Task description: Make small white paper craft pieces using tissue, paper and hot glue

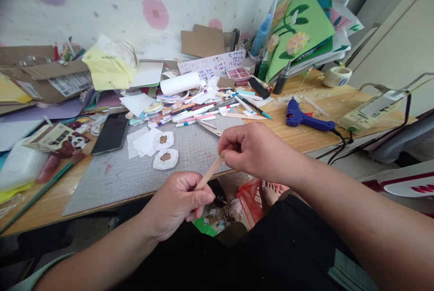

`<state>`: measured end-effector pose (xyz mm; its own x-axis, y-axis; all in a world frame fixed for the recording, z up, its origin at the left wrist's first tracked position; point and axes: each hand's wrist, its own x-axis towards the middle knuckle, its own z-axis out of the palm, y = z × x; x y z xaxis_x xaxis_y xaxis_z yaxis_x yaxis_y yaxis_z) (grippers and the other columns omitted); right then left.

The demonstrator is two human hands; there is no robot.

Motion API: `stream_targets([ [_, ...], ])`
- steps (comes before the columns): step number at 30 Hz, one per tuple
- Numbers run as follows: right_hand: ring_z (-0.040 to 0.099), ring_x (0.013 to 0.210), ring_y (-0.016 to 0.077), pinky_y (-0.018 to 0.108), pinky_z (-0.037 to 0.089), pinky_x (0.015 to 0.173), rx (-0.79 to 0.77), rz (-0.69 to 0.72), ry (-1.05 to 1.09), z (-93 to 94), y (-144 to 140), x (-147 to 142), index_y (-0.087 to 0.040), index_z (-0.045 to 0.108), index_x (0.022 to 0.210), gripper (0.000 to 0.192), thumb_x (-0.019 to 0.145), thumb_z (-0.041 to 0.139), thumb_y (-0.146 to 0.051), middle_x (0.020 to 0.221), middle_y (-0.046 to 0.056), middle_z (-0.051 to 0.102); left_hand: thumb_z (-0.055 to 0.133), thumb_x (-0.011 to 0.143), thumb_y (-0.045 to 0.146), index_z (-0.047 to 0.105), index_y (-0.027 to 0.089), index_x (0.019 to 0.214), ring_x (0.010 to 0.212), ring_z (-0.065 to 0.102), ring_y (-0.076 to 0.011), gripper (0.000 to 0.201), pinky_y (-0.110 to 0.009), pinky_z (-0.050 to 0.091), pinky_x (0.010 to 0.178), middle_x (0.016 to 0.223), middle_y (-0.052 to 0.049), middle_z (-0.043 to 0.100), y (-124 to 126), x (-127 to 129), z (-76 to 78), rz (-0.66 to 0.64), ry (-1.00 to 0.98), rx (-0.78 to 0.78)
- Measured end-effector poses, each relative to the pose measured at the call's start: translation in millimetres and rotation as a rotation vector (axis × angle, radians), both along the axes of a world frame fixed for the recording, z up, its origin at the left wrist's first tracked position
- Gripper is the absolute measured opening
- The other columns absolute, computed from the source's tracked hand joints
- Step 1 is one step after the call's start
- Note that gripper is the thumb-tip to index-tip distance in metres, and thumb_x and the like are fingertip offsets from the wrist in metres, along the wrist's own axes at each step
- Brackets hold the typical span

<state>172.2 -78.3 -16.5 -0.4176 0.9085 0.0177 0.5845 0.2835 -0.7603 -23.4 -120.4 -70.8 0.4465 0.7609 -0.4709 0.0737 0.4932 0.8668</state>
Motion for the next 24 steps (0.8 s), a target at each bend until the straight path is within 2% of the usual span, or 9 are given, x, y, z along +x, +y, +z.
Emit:
stream_targets([
  [2, 0.042, 0.049, 0.0102, 0.023, 0.035, 0.044, 0.001, -0.008, 0.0, 0.6, -0.3, 1.7, -0.02, 0.062, 0.069, 0.008, 0.073, 0.055, -0.02, 0.054, -0.003, 0.051, 0.074, 0.065, 0.025, 0.061, 0.014, 0.075, 0.036, 0.038, -0.003, 0.02, -0.015, 0.026, 0.036, 0.046, 0.006, 0.053, -0.2, -2.1, 0.6, -0.018, -0.045, -0.012],
  [4, 0.042, 0.048, 0.0101, 0.023, 0.035, 0.044, 0.01, -0.02, 0.005, 1.3, -0.3, 4.3, -0.02, 0.062, 0.068, 0.008, 0.073, 0.056, -0.021, 0.054, -0.003, 0.05, 0.071, 0.067, 0.026, 0.063, 0.013, 0.083, 0.037, 0.039, -0.0025, 0.021, -0.015, 0.027, 0.037, 0.051, 0.005, 0.056, -0.1, -4.3, 1.6, -0.031, -0.1, -0.016],
  [7, 0.043, 0.049, 0.0104, 0.023, 0.035, 0.044, 0.014, -0.031, 0.017, 1.4, 1.0, 7.4, -0.02, 0.062, 0.069, 0.007, 0.073, 0.056, -0.021, 0.054, -0.003, 0.05, 0.056, 0.077, 0.026, 0.065, 0.011, 0.081, 0.034, 0.035, -0.0016, 0.019, -0.016, 0.025, 0.037, 0.052, 0.0, 0.061, 0.6, -5.6, 3.0, -0.003, -0.19, -0.048],
  [9, 0.043, 0.048, 0.0104, 0.024, 0.035, 0.044, 0.004, -0.035, 0.022, 1.0, 2.1, 7.8, -0.02, 0.062, 0.07, 0.007, 0.073, 0.056, -0.021, 0.053, -0.003, 0.05, 0.049, 0.076, 0.023, 0.066, 0.01, 0.076, 0.031, 0.032, -0.0018, 0.021, -0.017, 0.023, 0.036, 0.048, -0.002, 0.06, 1.1, -4.7, 3.4, 0.022, -0.225, -0.078],
  [12, 0.043, 0.048, 0.0103, 0.024, 0.035, 0.044, -0.01, -0.035, 0.019, 1.0, 2.0, 5.7, -0.02, 0.062, 0.068, 0.007, 0.073, 0.056, -0.021, 0.053, -0.003, 0.049, 0.046, 0.074, 0.019, 0.063, 0.011, 0.067, 0.029, 0.03, -0.0023, 0.02, -0.018, 0.021, 0.035, 0.043, 0.0, 0.057, 1.3, -2.0, 2.8, 0.035, -0.19, -0.08],
  [16, 0.039, 0.047, 0.0093, 0.022, 0.032, 0.042, -0.01, -0.029, 0.021, 2.0, -1.9, 1.4, -0.02, 0.061, 0.067, 0.007, 0.072, 0.056, -0.021, 0.052, -0.004, 0.047, 0.044, 0.071, 0.016, 0.059, 0.013, 0.059, 0.028, 0.028, -0.003, 0.019, -0.018, 0.018, 0.033, 0.037, 0.002, 0.052, 0.5, 0.4, 0.8, 0.072, -0.057, 0.003],
  [24, 0.04, 0.048, 0.0089, 0.021, 0.033, 0.043, 0.009, -0.008, 0.019, 1.9, -4.1, -0.7, -0.019, 0.06, 0.066, 0.009, 0.072, 0.054, -0.018, 0.052, -0.004, 0.048, 0.045, 0.07, 0.019, 0.059, 0.014, 0.057, 0.028, 0.03, -0.0043, 0.02, -0.019, 0.02, 0.033, 0.036, 0.002, 0.053, 0.0, -0.7, 0.5, 0.018, 0.022, 0.053],
])
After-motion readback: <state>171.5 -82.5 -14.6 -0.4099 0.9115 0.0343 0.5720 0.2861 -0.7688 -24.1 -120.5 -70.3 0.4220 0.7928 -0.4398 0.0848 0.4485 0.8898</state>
